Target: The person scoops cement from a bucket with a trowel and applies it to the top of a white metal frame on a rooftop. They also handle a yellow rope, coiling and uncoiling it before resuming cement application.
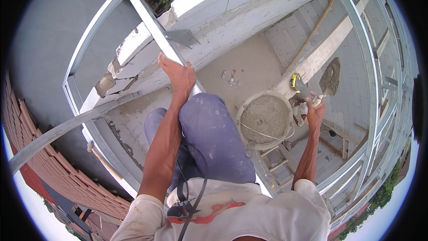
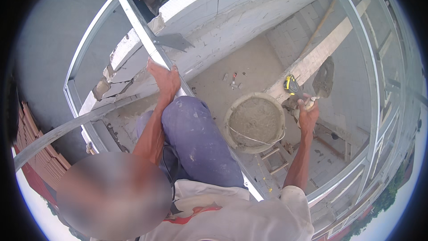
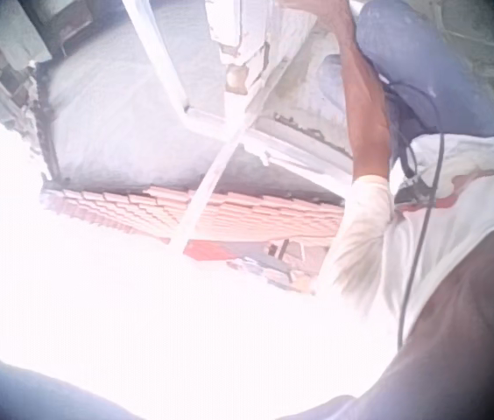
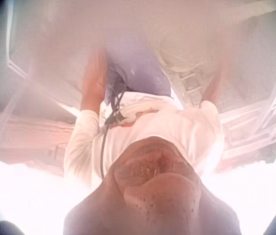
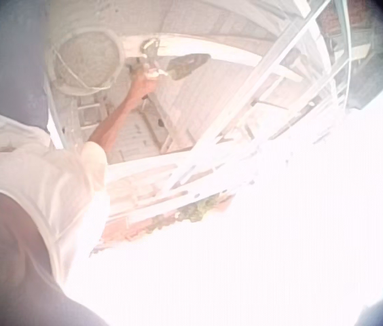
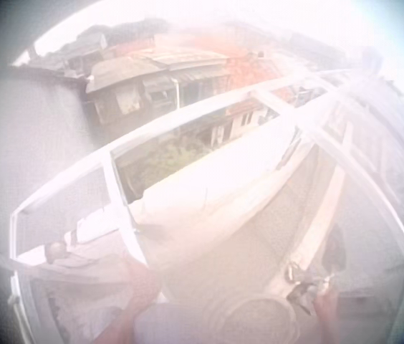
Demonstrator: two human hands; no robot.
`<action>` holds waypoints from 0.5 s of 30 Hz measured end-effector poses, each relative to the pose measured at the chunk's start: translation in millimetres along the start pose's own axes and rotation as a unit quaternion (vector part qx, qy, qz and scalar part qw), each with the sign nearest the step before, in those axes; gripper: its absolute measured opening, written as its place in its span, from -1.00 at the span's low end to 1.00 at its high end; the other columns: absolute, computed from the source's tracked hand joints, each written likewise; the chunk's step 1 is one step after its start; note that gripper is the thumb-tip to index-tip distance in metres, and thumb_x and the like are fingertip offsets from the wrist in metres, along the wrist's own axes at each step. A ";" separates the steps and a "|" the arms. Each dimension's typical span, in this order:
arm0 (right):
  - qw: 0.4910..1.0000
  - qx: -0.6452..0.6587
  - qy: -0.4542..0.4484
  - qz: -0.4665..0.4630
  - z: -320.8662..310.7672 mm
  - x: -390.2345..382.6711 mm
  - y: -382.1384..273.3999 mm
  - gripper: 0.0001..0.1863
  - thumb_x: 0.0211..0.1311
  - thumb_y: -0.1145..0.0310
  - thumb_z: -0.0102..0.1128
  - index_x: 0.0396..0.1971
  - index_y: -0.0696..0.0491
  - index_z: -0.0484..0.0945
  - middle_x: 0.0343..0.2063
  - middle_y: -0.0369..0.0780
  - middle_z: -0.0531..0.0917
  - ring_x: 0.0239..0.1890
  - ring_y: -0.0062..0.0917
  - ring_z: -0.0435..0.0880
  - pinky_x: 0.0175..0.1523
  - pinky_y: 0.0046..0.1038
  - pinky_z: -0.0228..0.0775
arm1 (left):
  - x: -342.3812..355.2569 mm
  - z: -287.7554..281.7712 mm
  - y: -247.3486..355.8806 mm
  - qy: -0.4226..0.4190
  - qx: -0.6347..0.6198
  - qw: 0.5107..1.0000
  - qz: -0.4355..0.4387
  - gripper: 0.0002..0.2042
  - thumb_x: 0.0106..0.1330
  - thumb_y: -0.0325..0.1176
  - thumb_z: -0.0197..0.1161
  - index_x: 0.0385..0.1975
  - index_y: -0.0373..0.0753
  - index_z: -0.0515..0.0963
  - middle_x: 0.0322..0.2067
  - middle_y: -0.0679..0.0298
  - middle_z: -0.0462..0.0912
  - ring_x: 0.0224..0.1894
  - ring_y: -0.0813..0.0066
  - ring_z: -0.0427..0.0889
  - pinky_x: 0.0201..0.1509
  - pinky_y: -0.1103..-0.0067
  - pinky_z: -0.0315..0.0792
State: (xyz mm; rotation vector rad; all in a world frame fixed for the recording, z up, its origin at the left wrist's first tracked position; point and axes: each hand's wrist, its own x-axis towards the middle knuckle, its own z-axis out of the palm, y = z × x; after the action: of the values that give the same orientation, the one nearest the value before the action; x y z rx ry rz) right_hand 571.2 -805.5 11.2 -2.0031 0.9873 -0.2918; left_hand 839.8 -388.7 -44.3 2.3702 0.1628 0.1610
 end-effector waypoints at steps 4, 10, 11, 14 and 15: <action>0.997 0.035 -0.052 0.034 -21.6 -59.4 -41.1 -0.71 0.31 0.45 0.38 -0.01 0.15 0.59 -0.28 -0.28 0.61 -0.27 -0.58 0.64 -0.14 -0.51 0.49 | 20.8 -15.6 17.5 0.010 0.096 0.993 0.061 0.01 0.18 -0.47 0.39 0.52 -0.48 -0.22 0.54 -0.22 -0.22 0.60 -0.21 -0.19 0.57 -0.11 -0.16; 0.989 0.116 -0.061 0.069 -27.3 -149.0 -67.0 -0.74 0.32 0.34 0.43 -0.14 0.13 0.57 -0.34 -0.30 0.56 -0.30 -0.57 0.59 -0.14 -0.46 0.49 | 53.8 -23.6 11.0 -0.103 0.207 0.957 0.175 -0.04 0.35 -0.07 0.31 0.59 -0.27 -0.14 0.59 0.07 -0.06 0.64 -0.05 -0.20 0.60 -0.15 -0.25; 0.990 0.121 -0.053 0.049 -21.9 -155.2 -62.9 -0.75 0.33 0.36 0.42 -0.13 0.14 0.56 -0.33 -0.29 0.58 -0.30 -0.58 0.59 -0.13 -0.47 0.49 | 53.5 -23.3 13.7 -0.125 0.231 0.945 0.196 -0.07 0.41 0.03 0.25 0.60 -0.24 -0.12 0.59 0.12 -0.02 0.64 -0.02 -0.18 0.60 -0.14 -0.24; 0.991 0.130 -0.024 0.000 -6.3 -164.9 -54.6 -0.76 0.35 0.40 0.41 -0.12 0.14 0.54 -0.30 -0.28 0.62 -0.30 -0.59 0.59 -0.11 -0.50 0.48 | 39.9 -22.8 23.2 -0.207 0.336 0.883 0.255 -0.18 0.52 0.22 -0.05 0.59 -0.23 -0.01 0.57 0.13 0.08 0.64 0.01 -0.12 0.61 -0.15 -0.26; 0.991 0.130 -0.015 -0.013 1.5 -162.0 -57.6 -0.76 0.36 0.40 0.41 -0.12 0.14 0.54 -0.29 -0.29 0.61 -0.28 -0.60 0.58 -0.10 -0.51 0.47 | 39.2 -21.1 22.6 -0.214 0.348 0.878 0.248 -0.20 0.54 0.22 -0.10 0.59 -0.22 0.03 0.55 0.12 0.13 0.63 0.01 -0.09 0.61 -0.15 -0.27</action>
State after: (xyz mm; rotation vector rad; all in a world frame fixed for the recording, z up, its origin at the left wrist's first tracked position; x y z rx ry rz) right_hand 496.0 -667.1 80.2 -1.7795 0.8569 -0.3835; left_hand 876.5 -384.2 -10.8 3.0436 -0.7252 -0.2264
